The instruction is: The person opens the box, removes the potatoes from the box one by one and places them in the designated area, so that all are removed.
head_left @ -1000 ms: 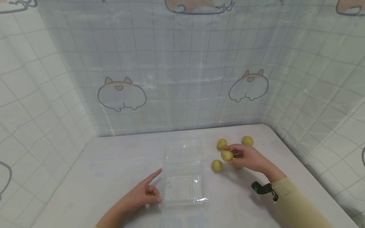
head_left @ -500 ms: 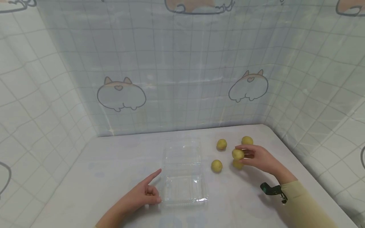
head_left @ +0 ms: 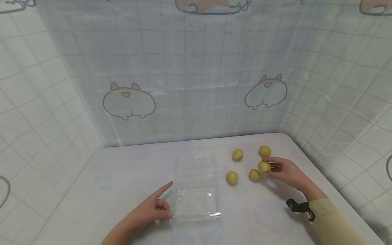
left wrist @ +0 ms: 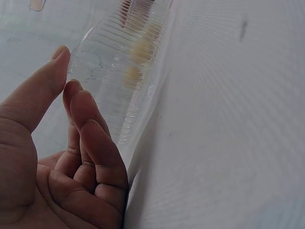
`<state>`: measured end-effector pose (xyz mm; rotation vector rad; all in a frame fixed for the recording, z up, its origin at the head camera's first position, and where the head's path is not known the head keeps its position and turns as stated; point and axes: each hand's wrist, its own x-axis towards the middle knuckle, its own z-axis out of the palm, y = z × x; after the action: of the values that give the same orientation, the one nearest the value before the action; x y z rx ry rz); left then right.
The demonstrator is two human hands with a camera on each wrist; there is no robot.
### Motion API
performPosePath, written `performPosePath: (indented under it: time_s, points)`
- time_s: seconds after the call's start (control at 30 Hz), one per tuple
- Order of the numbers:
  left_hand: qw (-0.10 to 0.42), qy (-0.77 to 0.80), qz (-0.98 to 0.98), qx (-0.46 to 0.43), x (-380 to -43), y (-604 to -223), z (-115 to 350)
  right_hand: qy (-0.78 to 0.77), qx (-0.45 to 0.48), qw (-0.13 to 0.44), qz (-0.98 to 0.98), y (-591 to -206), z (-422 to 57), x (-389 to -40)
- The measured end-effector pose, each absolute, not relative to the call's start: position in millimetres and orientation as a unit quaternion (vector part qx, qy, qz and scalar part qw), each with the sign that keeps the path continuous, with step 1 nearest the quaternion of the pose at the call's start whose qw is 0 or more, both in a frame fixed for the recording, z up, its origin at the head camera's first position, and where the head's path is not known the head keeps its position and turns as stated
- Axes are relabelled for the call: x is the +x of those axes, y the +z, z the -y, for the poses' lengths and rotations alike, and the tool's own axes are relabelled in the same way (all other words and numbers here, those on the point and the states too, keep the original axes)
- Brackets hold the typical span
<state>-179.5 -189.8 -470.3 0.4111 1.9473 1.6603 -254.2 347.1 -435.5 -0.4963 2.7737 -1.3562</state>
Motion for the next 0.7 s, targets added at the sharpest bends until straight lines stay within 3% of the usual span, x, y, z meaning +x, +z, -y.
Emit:
performPosePath:
  time_s: [0.7]
  points:
    - [0.275,0.618,-0.722,0.148,-181.6,-471.5,190.0,-0.428,-0.105,-0.007,-0.897,-453.8,-374.7,-249.6]
